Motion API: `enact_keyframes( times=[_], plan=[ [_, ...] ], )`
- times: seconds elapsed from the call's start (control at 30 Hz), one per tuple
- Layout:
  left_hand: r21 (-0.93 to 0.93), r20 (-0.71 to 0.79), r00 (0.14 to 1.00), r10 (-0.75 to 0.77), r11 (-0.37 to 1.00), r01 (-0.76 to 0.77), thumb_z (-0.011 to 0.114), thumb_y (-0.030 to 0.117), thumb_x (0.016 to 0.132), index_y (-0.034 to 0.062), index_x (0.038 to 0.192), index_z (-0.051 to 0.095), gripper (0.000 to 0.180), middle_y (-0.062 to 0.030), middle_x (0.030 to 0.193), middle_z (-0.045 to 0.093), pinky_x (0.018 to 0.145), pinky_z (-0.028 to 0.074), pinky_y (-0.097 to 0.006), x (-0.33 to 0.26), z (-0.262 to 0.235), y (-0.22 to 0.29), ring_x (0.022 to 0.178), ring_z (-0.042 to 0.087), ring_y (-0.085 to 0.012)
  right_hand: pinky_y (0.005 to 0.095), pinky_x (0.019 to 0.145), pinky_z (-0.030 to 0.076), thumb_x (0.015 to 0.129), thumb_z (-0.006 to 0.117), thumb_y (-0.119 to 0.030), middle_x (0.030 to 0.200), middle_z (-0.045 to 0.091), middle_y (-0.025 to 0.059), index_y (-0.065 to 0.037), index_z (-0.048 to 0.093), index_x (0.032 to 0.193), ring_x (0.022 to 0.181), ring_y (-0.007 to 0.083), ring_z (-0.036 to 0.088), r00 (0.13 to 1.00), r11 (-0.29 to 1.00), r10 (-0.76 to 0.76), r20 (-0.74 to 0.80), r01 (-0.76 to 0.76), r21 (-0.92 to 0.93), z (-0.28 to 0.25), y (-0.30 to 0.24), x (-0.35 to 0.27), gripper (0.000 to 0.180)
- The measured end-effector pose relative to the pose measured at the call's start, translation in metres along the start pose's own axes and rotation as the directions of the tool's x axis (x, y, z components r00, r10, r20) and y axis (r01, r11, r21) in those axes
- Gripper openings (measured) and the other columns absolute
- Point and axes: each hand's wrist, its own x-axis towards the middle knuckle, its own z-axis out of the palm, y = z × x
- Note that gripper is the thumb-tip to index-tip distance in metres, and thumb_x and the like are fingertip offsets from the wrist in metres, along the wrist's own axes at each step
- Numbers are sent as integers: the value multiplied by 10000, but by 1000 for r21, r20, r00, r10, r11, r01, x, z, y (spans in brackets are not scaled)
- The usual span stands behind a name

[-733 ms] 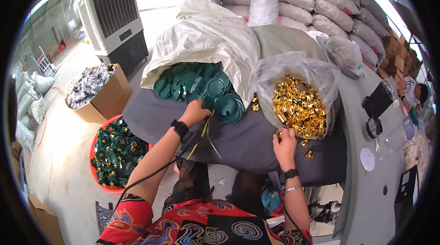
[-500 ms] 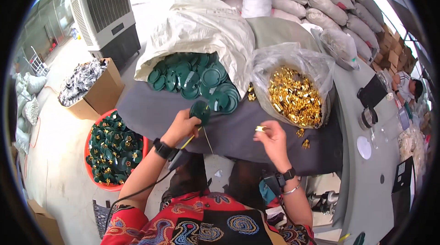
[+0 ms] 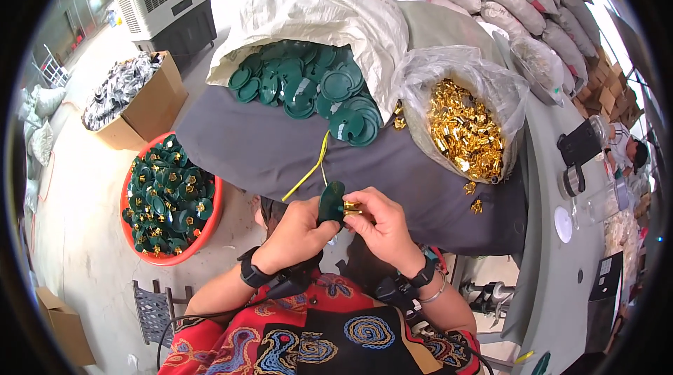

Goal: The person picks up a green plastic base and a gold decorative piece, fits the gold piece into the center of the base, and places the completed assembly into a red basin, repeating this process throughout the video.

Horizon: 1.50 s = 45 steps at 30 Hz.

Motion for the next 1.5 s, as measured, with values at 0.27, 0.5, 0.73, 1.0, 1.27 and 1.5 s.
enact_keyframes(
  times=[0.27, 0.5, 0.73, 1.0, 1.27, 1.5],
  plan=[
    [296, -75, 990, 120, 951, -93, 553, 36, 739, -35, 855, 538, 137, -185, 654, 598, 495, 440, -402, -3, 5, -8, 550, 591, -350, 285, 566, 492, 828, 623, -8, 836, 589, 81, 29, 555, 995, 663, 171, 634, 989, 891, -122, 84, 146, -431, 2, -9, 8, 184],
    [701, 12, 978, 207, 696, -156, 616, 82, 699, -4, 773, 479, 178, -145, 632, 551, 483, 466, -425, -10, 14, -18, 514, 573, -337, 240, 469, 473, 881, 574, -62, 782, 614, 73, 38, 588, 967, 580, 115, 599, 941, 938, 338, -29, -335, 90, 18, 11, 3, 132],
    [596, 31, 982, 185, 786, -166, 612, 88, 728, -6, 802, 491, 170, -182, 659, 565, 525, 462, -449, -6, 1, -40, 559, 570, -378, 205, 445, 462, 922, 574, -164, 759, 616, 41, 23, 601, 954, 532, 78, 569, 803, 728, 587, 100, -578, 369, 17, 17, 8, 192],
    [-445, -323, 874, -364, 873, 199, 516, 92, 832, 9, 946, 614, 172, 6, 651, 562, 410, 389, -213, -27, -117, -76, 490, 504, -63, 352, 689, 508, 787, 718, -206, 873, 650, 158, 3, 638, 981, 763, 257, 645, 872, 701, -69, -485, -304, -645, -74, 18, -30, 296],
    [-550, -774, 179, -607, 785, 285, 586, 265, 843, 5, 939, 553, 279, -125, 710, 578, 404, 408, -270, -103, -298, -164, 493, 568, -188, 461, 764, 466, 893, 588, -295, 1014, 598, 233, -14, 566, 1158, 916, 408, 585, 746, -22, -31, -665, -666, -746, -185, 60, -84, 387],
    [136, -729, 671, -137, 931, 339, 591, 121, 819, -43, 913, 644, 196, -88, 687, 633, 481, 471, -283, -36, -184, -164, 530, 588, -143, 452, 738, 476, 821, 617, -85, 942, 583, 217, -24, 582, 1087, 858, 400, 589, 809, 47, 96, -580, -586, -809, -198, 96, -83, 275]
  ],
)
